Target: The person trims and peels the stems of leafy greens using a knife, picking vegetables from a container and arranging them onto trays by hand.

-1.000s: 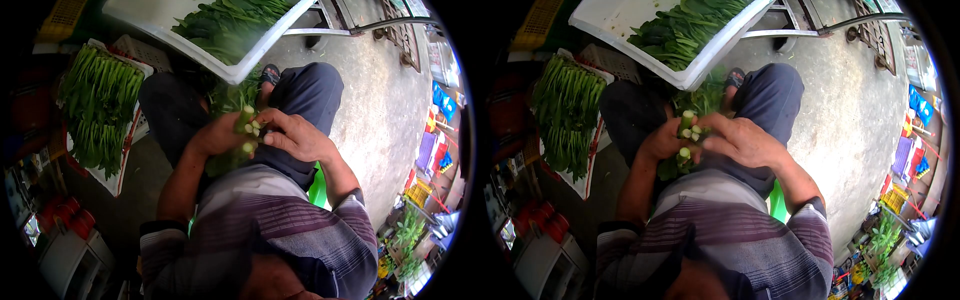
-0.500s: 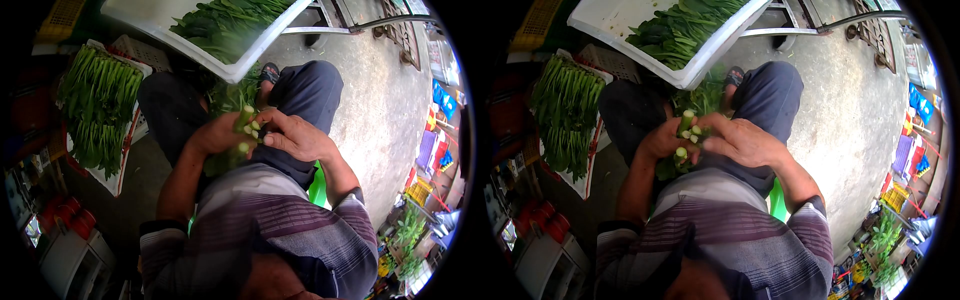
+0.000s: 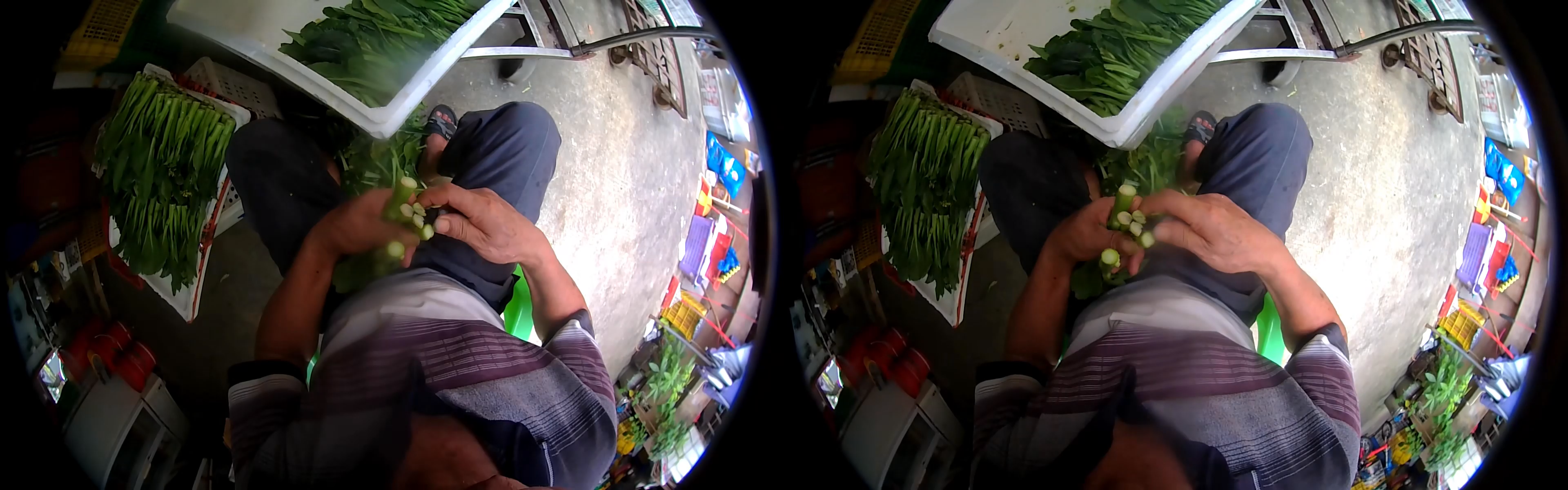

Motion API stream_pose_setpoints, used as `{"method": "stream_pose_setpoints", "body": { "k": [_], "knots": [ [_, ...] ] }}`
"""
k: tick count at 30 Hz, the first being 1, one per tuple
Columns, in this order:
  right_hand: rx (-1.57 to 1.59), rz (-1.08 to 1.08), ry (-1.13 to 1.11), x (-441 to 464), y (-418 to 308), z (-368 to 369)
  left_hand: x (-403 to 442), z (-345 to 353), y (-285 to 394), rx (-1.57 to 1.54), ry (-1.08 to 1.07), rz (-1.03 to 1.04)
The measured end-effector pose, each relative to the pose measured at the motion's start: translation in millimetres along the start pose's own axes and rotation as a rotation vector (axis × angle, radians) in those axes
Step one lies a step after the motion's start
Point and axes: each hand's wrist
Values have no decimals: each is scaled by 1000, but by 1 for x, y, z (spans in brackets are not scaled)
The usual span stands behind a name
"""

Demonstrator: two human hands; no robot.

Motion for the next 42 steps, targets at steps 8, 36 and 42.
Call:
{"method": "stream_pose_setpoints", "body": {
  "k": [8, 36, 42],
  "knots": [
    [72, 33, 4, -1, 4, 1, -3, 3, 8, -15, 26, -10],
    [20, 76, 28, 5, -9, -3, 1, 16, 16, 69, 38, -80],
    [5, 78, 36, 5, -7, -4, 2, 14, 15, 83, 49, -110]
  ]
}}
Point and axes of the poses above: each hand's wrist, its own x-axis towards the middle knuckle, its own z-axis out of the palm, y = z × x, and after that the axes turned 8 degrees about y, right-handed
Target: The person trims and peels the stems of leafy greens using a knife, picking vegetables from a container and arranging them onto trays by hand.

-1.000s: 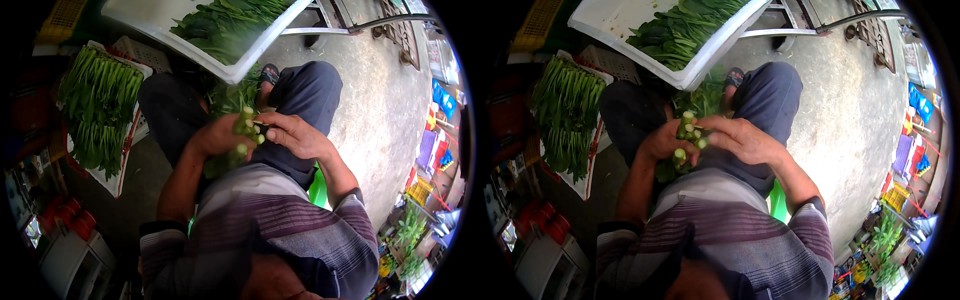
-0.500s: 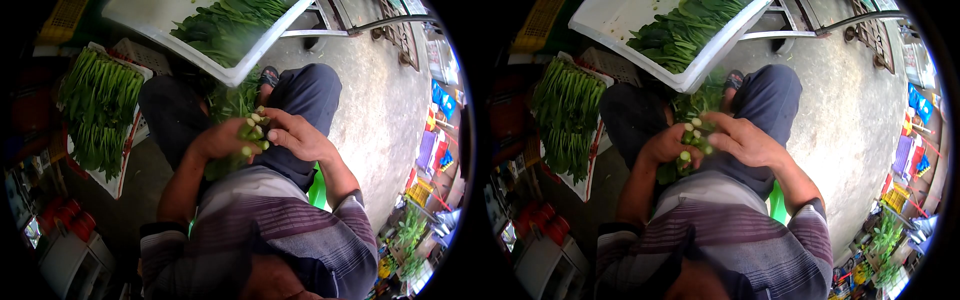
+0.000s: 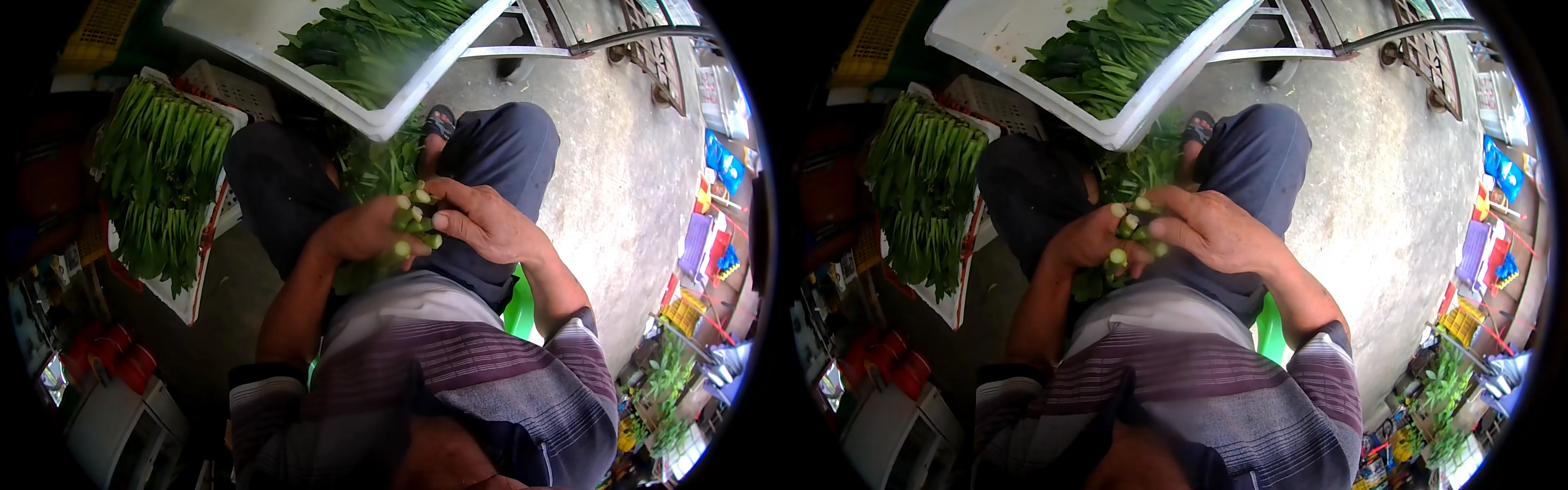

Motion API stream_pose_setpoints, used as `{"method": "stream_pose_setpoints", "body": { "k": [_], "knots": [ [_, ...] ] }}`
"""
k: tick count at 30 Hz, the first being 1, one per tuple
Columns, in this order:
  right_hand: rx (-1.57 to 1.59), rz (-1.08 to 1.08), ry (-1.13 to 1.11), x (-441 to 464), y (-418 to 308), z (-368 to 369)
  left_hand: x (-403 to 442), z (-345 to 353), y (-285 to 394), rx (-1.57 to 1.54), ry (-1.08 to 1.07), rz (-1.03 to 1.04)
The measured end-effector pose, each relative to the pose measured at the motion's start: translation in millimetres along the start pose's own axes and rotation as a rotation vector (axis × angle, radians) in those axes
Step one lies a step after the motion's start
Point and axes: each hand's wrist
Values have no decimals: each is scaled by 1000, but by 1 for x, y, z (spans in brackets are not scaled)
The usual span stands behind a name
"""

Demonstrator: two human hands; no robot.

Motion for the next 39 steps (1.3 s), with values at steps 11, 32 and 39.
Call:
{"method": "stream_pose_setpoints", "body": {
  "k": [11, 32, 39],
  "knots": [
    [-16, 41, -84, -3, 6, -9, 1, -2, -4, 14, -35, -11],
    [30, 53, -149, -4, 5, -10, 4, 1, -5, 33, -82, -21],
    [70, 171, -226, -3, 1, -18, 2, -2, -3, 72, -91, -17]
  ]
}}
Point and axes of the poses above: each hand's wrist, its own x-axis towards the middle knuckle, its own z-axis out of the palm, y = z × x, and after that the axes turned 8 degrees about y, right-handed
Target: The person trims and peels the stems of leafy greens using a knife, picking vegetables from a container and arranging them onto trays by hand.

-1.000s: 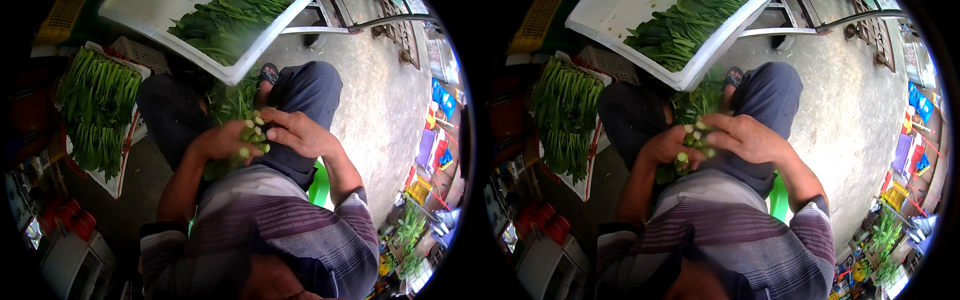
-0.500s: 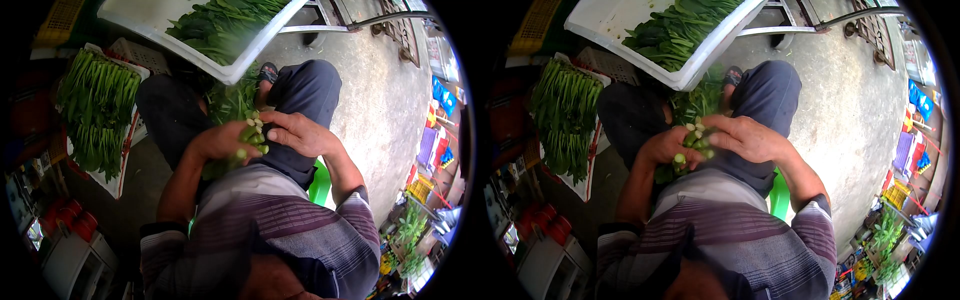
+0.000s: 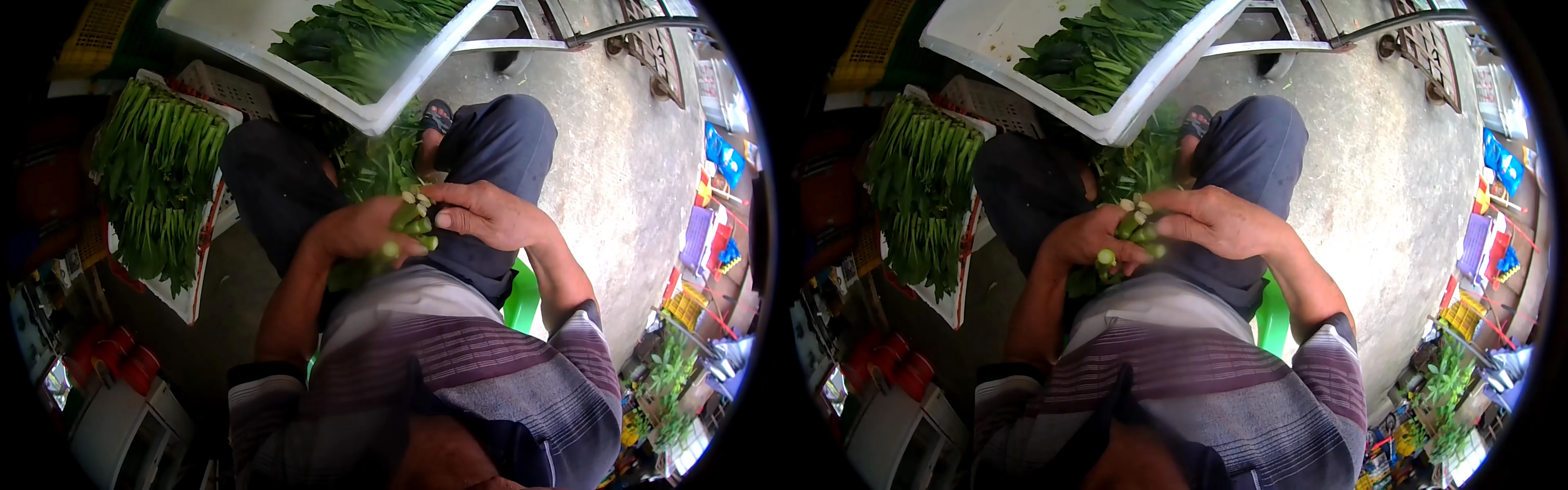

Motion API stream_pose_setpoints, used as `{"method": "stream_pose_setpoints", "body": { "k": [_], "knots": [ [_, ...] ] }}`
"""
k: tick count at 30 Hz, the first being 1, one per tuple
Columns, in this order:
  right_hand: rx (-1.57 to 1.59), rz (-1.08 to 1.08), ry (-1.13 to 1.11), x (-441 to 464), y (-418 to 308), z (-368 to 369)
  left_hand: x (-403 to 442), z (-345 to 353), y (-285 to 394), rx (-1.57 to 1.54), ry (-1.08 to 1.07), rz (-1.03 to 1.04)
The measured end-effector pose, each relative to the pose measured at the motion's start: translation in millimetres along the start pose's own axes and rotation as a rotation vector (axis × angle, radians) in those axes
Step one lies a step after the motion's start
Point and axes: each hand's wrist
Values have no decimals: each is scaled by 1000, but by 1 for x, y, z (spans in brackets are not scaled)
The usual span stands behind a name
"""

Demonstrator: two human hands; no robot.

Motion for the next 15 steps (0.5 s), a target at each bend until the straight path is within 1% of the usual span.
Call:
{"method": "stream_pose_setpoints", "body": {
  "k": [3, 6, 9, 12, 15],
  "knots": [
    [-46, -49, 18, 1, 6, 0, 0, 1, -1, -19, 5, -6],
    [1, -33, -3, 1, 9, -1, 1, 0, -2, 1, 2, -26],
    [143, 108, -21, -1, 13, 0, 2, -2, -2, 11, -15, -28],
    [156, 131, -4, -4, 13, 0, 4, -3, -9, 4, -23, -6],
    [177, 141, 59, -7, 21, 2, 2, -1, -3, 6, 4, -23]
  ]
}}
Point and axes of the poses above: each hand's wrist, its own x-axis towards the middle knuckle, its own z-axis out of the palm, y = z × x, and after that the axes turned 8 degrees about y, right-handed
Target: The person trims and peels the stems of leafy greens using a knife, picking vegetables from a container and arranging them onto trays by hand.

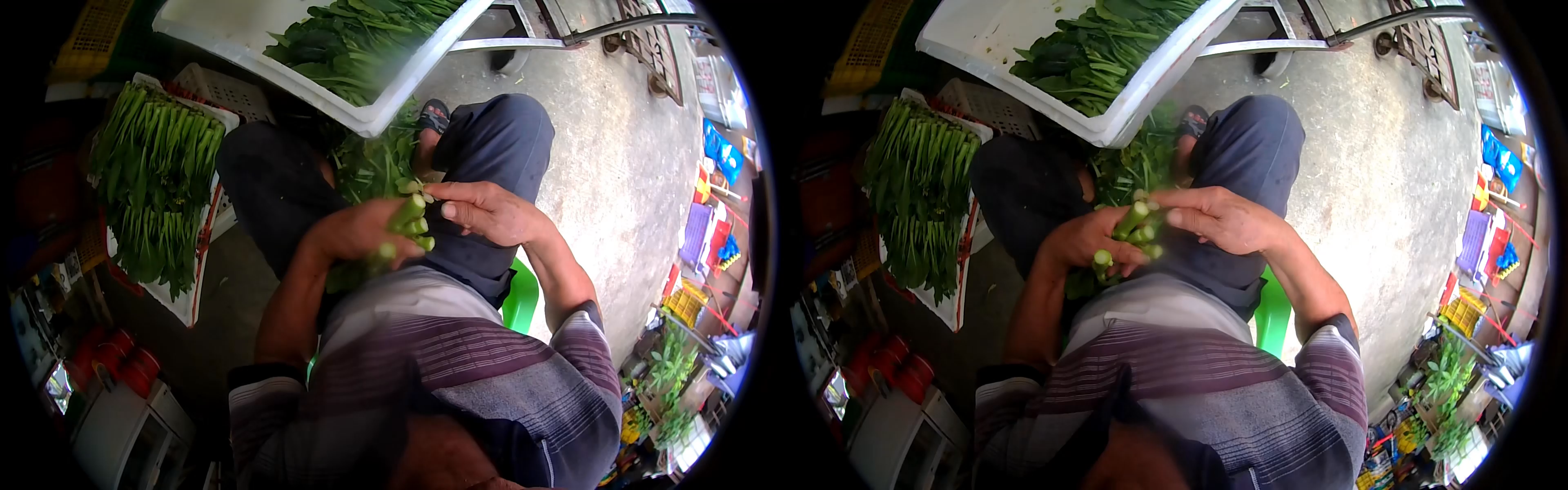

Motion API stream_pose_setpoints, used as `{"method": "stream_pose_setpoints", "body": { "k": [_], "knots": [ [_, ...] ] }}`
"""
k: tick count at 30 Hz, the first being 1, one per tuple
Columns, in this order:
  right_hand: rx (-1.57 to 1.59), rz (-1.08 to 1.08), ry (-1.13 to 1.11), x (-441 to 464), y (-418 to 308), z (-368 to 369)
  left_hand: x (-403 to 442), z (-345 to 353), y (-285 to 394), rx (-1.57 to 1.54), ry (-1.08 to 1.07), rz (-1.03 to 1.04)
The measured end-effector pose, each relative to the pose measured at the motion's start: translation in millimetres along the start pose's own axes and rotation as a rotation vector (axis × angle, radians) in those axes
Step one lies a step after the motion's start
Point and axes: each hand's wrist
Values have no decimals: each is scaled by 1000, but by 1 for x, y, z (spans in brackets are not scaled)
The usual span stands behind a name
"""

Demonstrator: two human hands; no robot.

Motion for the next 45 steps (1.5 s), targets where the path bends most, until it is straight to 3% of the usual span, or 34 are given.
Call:
{"method": "stream_pose_setpoints", "body": {
  "k": [3, 12, 15, 18, 20, 23, 27, 30, 33, 39, 42, 45],
  "knots": [
    [86, 131, 79, -5, 2, 2, -1, -3, 1, 11, 2, 12],
    [-105, -165, 141, 5, -4, 16, 2, 0, -6, -24, 6, 31],
    [141, -1, 341, 10, -5, 20, -1, 4, -1, -97, 184, 60],
    [29, -339, 356, 6, -17, 30, 4, -9, -5, 9, 231, 3],
    [-129, -527, 370, 5, -35, 39, 12, -13, -18, 37, 295, 185],
    [-314, -443, 363, 9, -47, 54, 17, -17, -30, 96, 364, 349],
    [-235, -344, 498, 20, -23, 57, 6, -11, -17, -79, 488, 139],
    [-265, -296, 538, 20, -9, 51, 4, -9, -15, -333, 462, 168],
    [-108, -263, 616, 21, -8, 54, 3, -13, -16, -183, 321, 188],
    [-184, -175, 482, 22, -16, 39, 7, -17, -18, -176, 252, 225],
    [-332, -500, 522, 27, -24, 26, 5, -12, -15, -111, 311, 174],
    [-422, -582, 350, 36, -28, 21, 8, -9, -13, -29, 284, 198]
  ]
}}
Point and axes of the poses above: each hand's wrist, its own x-axis towards the middle knuckle, its own z-axis out of the palm, y = z × x, and after that the axes turned 8 degrees about y, right-handed
